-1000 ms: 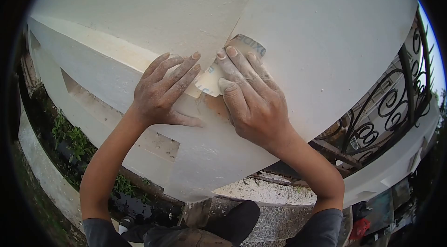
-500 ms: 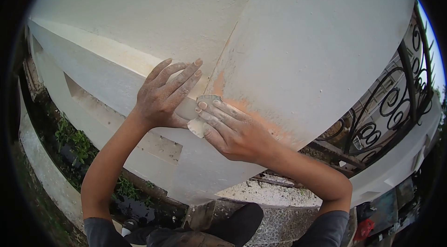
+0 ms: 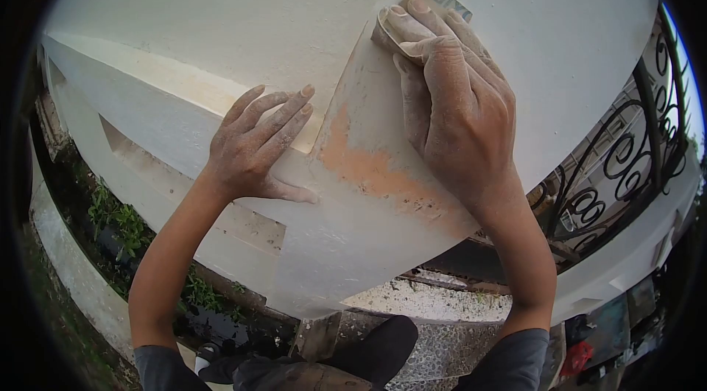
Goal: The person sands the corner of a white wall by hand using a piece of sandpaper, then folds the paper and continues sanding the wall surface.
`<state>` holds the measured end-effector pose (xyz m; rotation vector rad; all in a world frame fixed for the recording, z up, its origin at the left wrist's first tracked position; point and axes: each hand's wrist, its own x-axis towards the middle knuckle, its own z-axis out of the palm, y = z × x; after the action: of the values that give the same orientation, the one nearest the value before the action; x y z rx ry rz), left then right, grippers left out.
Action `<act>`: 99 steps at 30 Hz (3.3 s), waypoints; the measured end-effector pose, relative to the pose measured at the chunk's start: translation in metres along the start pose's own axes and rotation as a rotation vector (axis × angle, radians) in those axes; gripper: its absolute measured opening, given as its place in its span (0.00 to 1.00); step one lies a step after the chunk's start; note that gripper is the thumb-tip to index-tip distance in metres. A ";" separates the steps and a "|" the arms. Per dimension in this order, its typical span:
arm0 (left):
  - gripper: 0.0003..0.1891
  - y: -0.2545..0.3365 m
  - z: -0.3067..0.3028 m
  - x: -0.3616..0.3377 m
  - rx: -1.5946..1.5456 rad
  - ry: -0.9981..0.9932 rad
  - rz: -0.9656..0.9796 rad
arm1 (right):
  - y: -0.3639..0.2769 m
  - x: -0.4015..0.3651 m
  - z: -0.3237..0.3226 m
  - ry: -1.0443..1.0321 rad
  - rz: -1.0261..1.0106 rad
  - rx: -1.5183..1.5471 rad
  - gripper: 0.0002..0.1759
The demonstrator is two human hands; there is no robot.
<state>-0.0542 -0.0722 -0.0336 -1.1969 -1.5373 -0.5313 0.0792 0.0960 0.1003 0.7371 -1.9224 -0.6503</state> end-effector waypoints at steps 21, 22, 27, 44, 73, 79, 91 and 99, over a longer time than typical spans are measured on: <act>0.49 -0.002 0.000 -0.001 -0.010 -0.001 0.010 | -0.004 -0.007 0.016 0.050 -0.074 0.051 0.04; 0.49 -0.001 0.000 0.000 -0.013 0.004 0.010 | 0.008 -0.005 0.022 0.155 -0.093 -0.010 0.04; 0.50 -0.001 -0.001 -0.001 -0.006 -0.028 0.017 | -0.073 -0.045 0.032 -0.318 -0.224 0.268 0.07; 0.46 0.002 0.001 0.002 -0.023 0.033 -0.004 | 0.019 0.021 -0.009 0.086 0.053 -0.015 0.04; 0.45 0.002 -0.004 0.003 0.009 0.002 0.004 | -0.032 -0.020 0.009 -0.270 -0.151 0.258 0.05; 0.43 0.002 -0.003 0.002 -0.014 0.000 -0.008 | 0.008 0.023 -0.005 0.089 0.075 -0.021 0.07; 0.43 0.003 -0.004 0.003 -0.013 -0.002 -0.008 | -0.004 0.004 -0.002 0.061 0.052 0.031 0.05; 0.43 0.002 -0.002 0.003 -0.010 0.013 -0.005 | 0.017 0.010 -0.011 0.072 0.050 -0.003 0.07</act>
<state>-0.0510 -0.0722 -0.0310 -1.1954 -1.5289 -0.5498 0.0820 0.0984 0.1227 0.6986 -1.8679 -0.5884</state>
